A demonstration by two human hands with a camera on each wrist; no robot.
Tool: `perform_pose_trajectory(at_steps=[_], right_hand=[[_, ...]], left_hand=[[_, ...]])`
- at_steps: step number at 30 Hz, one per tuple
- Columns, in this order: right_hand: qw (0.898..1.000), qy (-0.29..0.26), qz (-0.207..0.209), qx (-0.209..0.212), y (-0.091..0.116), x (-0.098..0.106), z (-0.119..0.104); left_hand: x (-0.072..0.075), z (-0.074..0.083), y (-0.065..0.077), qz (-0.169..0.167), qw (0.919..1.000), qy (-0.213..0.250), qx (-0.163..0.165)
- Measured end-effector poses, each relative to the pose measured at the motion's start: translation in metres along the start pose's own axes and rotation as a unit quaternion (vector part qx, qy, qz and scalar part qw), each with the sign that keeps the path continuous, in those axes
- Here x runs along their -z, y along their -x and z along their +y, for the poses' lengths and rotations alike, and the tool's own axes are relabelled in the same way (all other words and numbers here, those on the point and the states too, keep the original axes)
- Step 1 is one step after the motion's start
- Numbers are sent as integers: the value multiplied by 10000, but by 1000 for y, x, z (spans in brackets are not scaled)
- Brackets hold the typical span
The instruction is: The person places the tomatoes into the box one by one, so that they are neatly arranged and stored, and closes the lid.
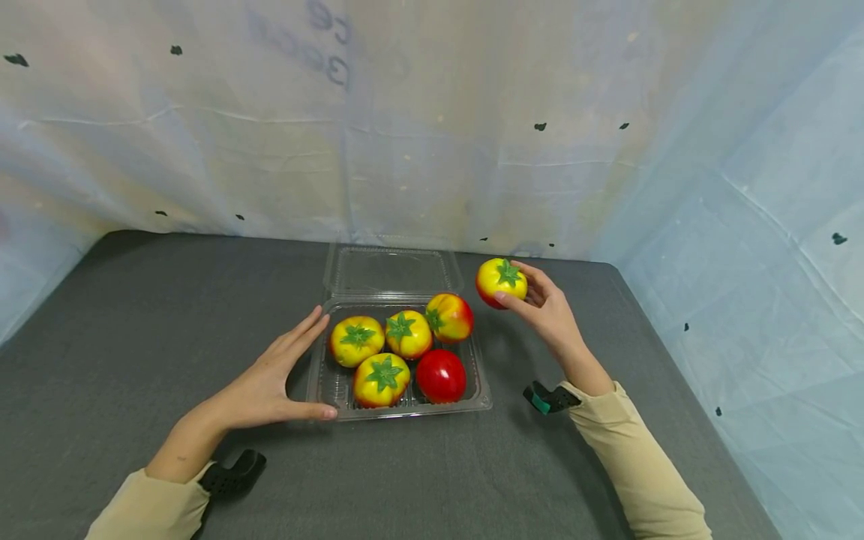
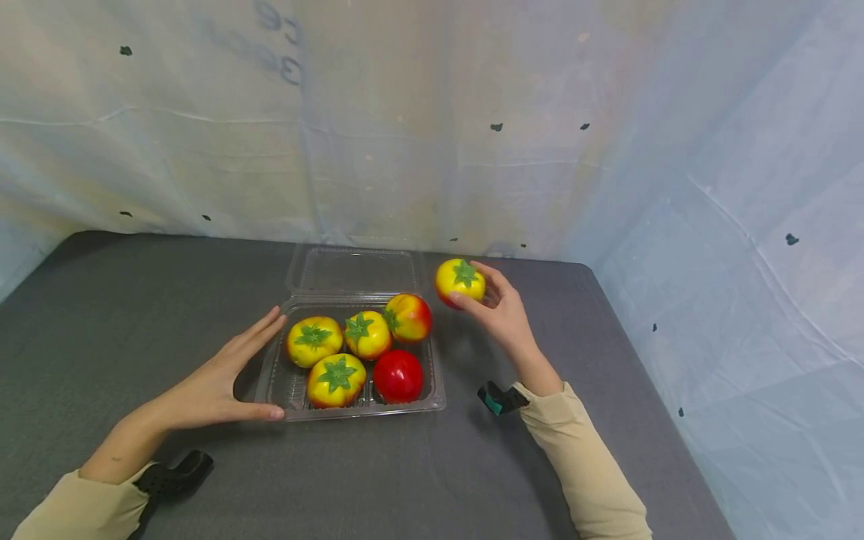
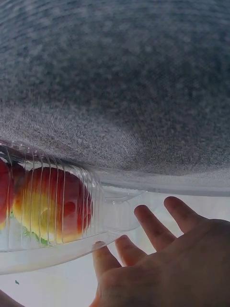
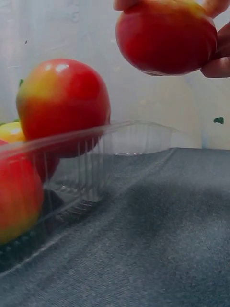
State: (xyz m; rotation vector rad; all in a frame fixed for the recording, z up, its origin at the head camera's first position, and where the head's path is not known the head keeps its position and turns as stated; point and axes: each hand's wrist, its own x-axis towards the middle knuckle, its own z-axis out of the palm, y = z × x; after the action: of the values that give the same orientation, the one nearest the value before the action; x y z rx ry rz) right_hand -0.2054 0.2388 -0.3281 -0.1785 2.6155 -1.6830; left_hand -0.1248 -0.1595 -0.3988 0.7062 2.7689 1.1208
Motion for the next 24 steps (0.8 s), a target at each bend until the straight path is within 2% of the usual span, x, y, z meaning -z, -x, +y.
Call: perform_pose_trajectory(at_steps=[24], right_hand=[[9947, -293, -759, 628, 16, -15, -21]], left_hand=[[0, 0, 0, -25, 10000, 38, 7]])
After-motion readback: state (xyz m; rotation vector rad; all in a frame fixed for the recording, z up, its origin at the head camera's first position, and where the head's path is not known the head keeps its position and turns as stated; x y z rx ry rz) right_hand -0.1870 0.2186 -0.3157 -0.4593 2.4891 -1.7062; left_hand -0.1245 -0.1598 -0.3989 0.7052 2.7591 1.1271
